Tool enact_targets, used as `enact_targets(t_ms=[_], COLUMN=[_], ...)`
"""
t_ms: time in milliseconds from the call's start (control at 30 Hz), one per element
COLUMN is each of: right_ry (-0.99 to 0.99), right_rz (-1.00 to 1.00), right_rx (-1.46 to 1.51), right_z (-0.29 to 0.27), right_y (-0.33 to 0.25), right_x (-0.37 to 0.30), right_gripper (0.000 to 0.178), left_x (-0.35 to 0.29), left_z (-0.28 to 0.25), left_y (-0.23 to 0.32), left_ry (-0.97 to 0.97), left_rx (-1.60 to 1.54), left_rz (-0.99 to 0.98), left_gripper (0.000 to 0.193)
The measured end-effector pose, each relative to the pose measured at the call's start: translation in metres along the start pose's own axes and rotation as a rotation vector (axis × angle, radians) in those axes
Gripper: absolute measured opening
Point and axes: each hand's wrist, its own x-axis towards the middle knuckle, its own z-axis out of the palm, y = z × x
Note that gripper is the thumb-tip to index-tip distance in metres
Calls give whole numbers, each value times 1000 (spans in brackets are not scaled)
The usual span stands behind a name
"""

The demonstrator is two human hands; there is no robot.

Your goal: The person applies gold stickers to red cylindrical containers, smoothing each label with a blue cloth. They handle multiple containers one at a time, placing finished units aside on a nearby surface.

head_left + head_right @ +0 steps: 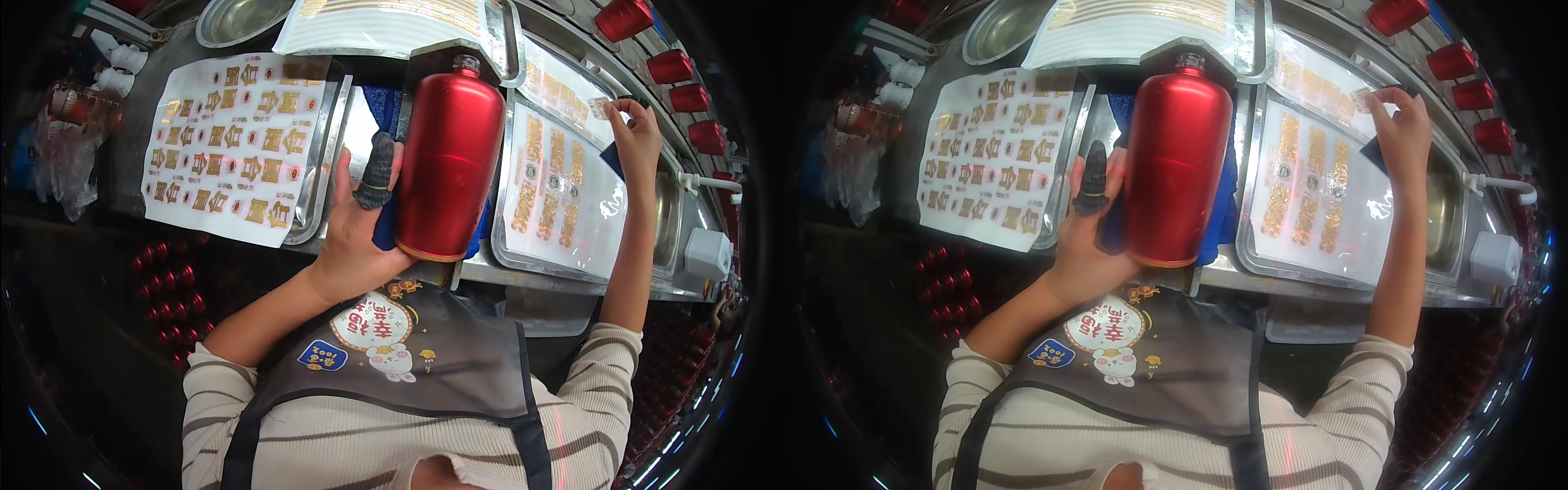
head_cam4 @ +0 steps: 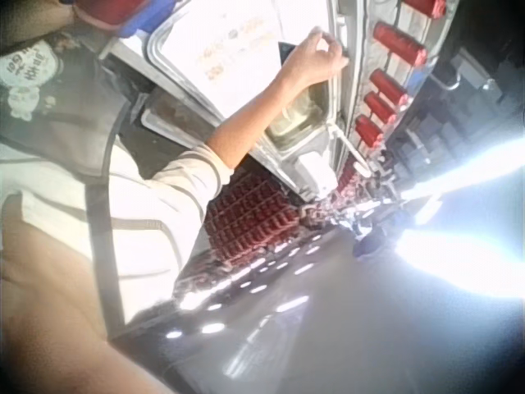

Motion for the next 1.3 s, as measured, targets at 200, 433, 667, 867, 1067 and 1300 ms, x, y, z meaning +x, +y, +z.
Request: enact_targets(t_ms=[200, 433, 667, 867, 1067, 1300], right_ry=[-305, -399, -389, -219, -440, -367], right_rz=[-270, -418, -401, -176, 313, 332], right_rx=[500, 527, 438, 539, 967, 1028], right_z=[-67, -31, -25, -12, -3, 4], right_y=[-143, -193, -198, -193, -183, -191], right_x=[-73, -66, -58, -74, -126, -131], right_gripper=[10, 15, 13, 13, 38, 47], left_x=[-7, 1, 53, 52, 51, 53], left_z=[1, -13, -3, 4, 3, 0], left_y=[-1, -2, 17, 22, 14, 17], left_ry=[22, -124, 30, 50, 65, 54], left_rx=[-44, -276, -769, -821, -938, -949], left_rz=[-24, -88, -407, -400, -382, -417], left_gripper=[108, 108, 47, 57, 67, 68])
